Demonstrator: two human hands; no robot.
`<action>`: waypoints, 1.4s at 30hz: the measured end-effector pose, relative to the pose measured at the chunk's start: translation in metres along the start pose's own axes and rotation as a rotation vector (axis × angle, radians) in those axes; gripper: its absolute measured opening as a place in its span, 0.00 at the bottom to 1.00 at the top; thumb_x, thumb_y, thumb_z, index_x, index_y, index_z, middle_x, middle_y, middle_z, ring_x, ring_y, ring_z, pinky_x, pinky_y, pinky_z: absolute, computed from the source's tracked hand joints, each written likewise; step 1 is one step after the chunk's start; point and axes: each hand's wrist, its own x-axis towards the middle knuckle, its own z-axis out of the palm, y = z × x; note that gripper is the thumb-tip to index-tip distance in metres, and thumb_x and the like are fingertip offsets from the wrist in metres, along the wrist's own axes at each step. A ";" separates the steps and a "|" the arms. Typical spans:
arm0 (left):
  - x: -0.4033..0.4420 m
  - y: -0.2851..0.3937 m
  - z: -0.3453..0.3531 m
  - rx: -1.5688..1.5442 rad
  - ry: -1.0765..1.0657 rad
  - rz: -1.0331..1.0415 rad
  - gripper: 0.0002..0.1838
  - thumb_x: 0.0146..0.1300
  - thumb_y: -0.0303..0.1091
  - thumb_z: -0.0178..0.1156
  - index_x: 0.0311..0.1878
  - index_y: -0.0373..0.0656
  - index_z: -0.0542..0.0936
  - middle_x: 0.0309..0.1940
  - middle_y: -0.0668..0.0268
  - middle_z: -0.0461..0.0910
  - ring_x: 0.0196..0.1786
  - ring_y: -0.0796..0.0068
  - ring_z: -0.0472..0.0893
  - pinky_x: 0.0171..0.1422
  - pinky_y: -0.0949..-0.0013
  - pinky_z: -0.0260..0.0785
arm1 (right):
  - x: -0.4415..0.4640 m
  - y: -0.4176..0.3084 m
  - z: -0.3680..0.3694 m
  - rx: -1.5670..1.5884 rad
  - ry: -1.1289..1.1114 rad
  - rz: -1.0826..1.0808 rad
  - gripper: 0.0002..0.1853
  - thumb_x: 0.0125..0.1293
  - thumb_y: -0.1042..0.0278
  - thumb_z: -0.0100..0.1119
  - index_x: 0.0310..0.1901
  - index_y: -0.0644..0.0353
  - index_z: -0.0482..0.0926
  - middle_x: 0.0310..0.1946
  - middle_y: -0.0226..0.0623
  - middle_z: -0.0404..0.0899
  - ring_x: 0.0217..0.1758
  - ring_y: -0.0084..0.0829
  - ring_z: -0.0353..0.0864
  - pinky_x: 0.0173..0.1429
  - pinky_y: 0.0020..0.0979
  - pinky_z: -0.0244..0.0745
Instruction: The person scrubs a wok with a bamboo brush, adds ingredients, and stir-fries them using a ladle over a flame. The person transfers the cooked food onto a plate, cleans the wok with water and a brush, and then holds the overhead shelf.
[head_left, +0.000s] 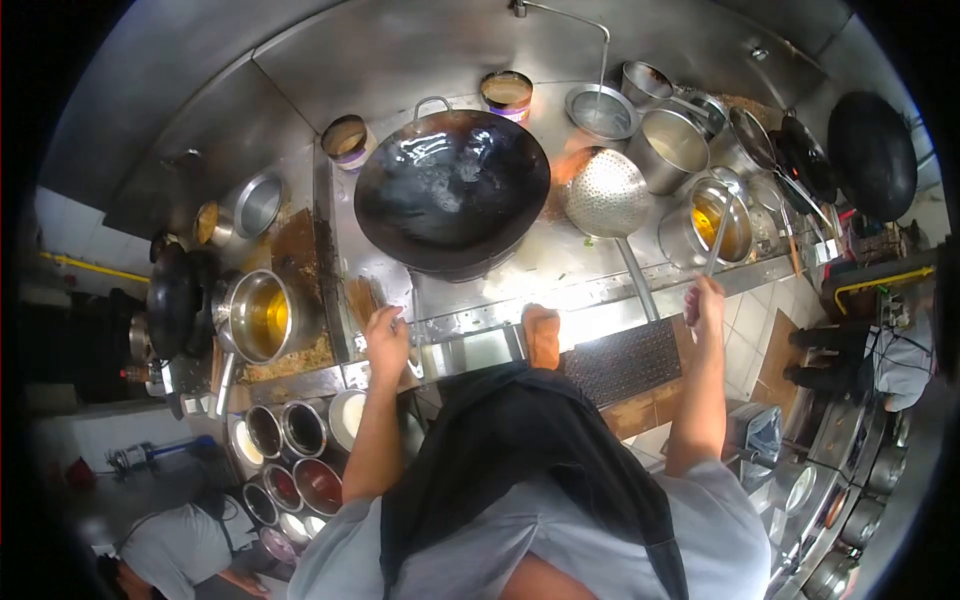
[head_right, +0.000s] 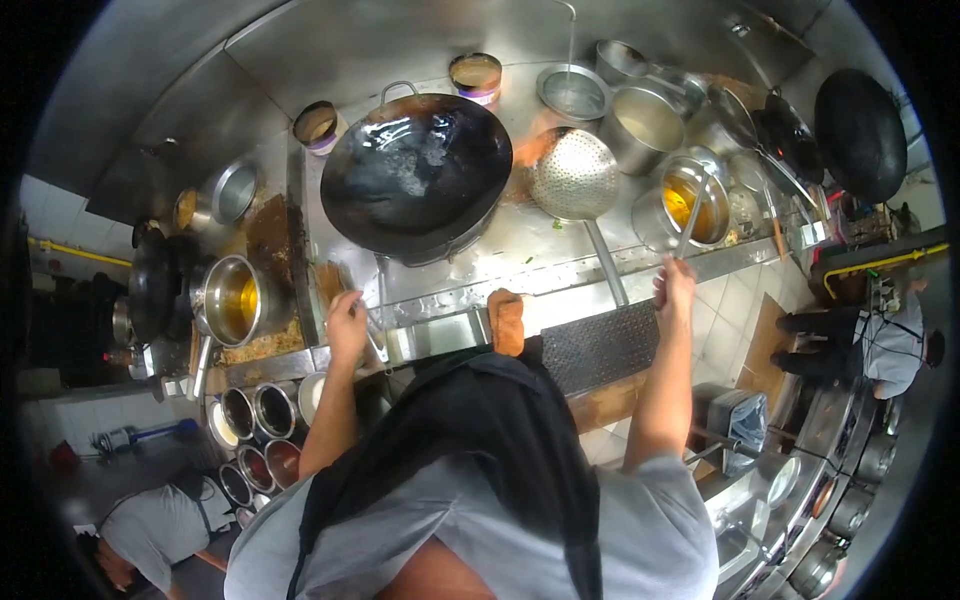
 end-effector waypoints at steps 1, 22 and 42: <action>-0.007 -0.001 0.004 -0.037 -0.008 -0.058 0.11 0.58 0.25 0.60 0.45 0.38 0.82 0.48 0.55 0.80 0.51 0.53 0.79 0.58 0.60 0.71 | 0.016 0.003 0.012 0.037 -0.016 -0.001 0.09 0.64 0.65 0.62 0.42 0.55 0.75 0.24 0.31 0.72 0.20 0.22 0.70 0.18 0.27 0.62; -0.177 0.104 0.044 -0.047 0.062 -0.506 0.10 0.60 0.21 0.58 0.45 0.36 0.82 0.44 0.56 0.82 0.46 0.64 0.82 0.53 0.67 0.74 | 0.320 -0.029 0.233 -1.124 -0.514 -0.580 0.12 0.65 0.64 0.54 0.39 0.65 0.76 0.24 0.45 0.81 0.24 0.40 0.82 0.30 0.40 0.77; -0.137 0.127 0.055 -0.027 0.051 -0.387 0.10 0.60 0.22 0.58 0.44 0.35 0.82 0.40 0.53 0.81 0.45 0.58 0.81 0.52 0.65 0.72 | 0.270 -0.059 0.204 -1.108 -0.385 -0.791 0.13 0.65 0.63 0.55 0.40 0.65 0.79 0.25 0.40 0.80 0.27 0.29 0.81 0.32 0.35 0.77</action>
